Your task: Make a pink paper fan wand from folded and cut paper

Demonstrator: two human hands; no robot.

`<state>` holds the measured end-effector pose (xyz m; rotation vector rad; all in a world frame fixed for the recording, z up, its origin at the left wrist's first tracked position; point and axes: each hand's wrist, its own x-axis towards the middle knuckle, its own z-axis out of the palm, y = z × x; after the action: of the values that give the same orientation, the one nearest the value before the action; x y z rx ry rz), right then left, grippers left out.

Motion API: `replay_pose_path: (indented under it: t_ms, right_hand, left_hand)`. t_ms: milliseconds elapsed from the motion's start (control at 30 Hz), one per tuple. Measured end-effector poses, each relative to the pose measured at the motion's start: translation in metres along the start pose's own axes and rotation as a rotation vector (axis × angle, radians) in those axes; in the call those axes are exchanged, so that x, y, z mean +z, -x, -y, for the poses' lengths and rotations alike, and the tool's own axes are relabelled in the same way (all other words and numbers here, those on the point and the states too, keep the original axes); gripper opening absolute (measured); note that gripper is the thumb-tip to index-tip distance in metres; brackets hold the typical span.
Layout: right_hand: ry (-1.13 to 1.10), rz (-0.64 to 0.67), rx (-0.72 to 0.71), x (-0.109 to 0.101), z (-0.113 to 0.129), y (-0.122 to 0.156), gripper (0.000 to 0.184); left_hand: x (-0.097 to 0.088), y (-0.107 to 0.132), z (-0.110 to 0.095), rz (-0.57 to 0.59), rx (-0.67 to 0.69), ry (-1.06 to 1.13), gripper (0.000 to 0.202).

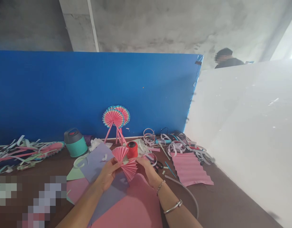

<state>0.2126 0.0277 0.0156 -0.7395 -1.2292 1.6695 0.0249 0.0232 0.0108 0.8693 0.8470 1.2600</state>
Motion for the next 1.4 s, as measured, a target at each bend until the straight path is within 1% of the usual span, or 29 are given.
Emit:
replay_pose_path:
  t_ms: [133,333,400,533,667,733,800,900,967,1133,1233,1400]
  right_hand:
    - [0.125,-0.106,-0.066,0.001,0.002,0.000,0.023]
    - [0.268,-0.169,-0.138,-0.001,0.004,0.000,0.022]
    - [0.308,-0.193,-0.140,-0.003,0.003,0.000,0.021]
    - [0.402,-0.195,-0.147,-0.007,-0.001,-0.002,0.019]
    - [0.646,-0.223,-0.186,-0.007,-0.004,-0.005,0.012]
    - [0.760,-0.227,-0.200,-0.006,-0.004,-0.005,0.012]
    - [0.852,-0.224,-0.267,-0.005,-0.003,-0.004,0.015]
    - [0.956,-0.212,-0.449,-0.006,-0.002,-0.003,0.017]
    - [1.002,-0.196,-0.537,-0.008,-0.003,-0.002,0.017]
    - [1.084,-0.189,-0.612,-0.012,-0.007,-0.003,0.017]
    - [1.118,-0.185,-0.638,-0.011,-0.006,-0.003,0.020]
    - [1.164,-0.176,-0.639,-0.010,-0.002,-0.002,0.019]
  left_hand:
    - [-0.002,0.000,0.000,0.009,0.010,-0.051,0.035]
    - [-0.002,0.001,-0.002,0.003,0.004,-0.112,0.037]
    - [-0.003,0.000,-0.002,0.003,-0.001,-0.117,0.038]
    - [-0.004,0.000,-0.004,0.009,-0.013,-0.139,0.039]
    - [-0.005,0.000,-0.005,-0.015,-0.024,-0.198,0.039]
    - [-0.007,-0.001,-0.004,-0.021,-0.036,-0.234,0.040]
    - [-0.009,-0.003,-0.003,-0.010,-0.049,-0.263,0.041]
    - [-0.012,-0.004,-0.003,0.014,-0.060,-0.281,0.041]
    - [-0.013,-0.004,-0.004,0.030,-0.067,-0.285,0.041]
    - [-0.012,-0.004,-0.006,0.041,-0.080,-0.289,0.042]
    - [-0.012,-0.004,-0.007,0.042,-0.088,-0.293,0.042]
    - [-0.014,-0.003,-0.009,0.058,-0.095,-0.310,0.040]
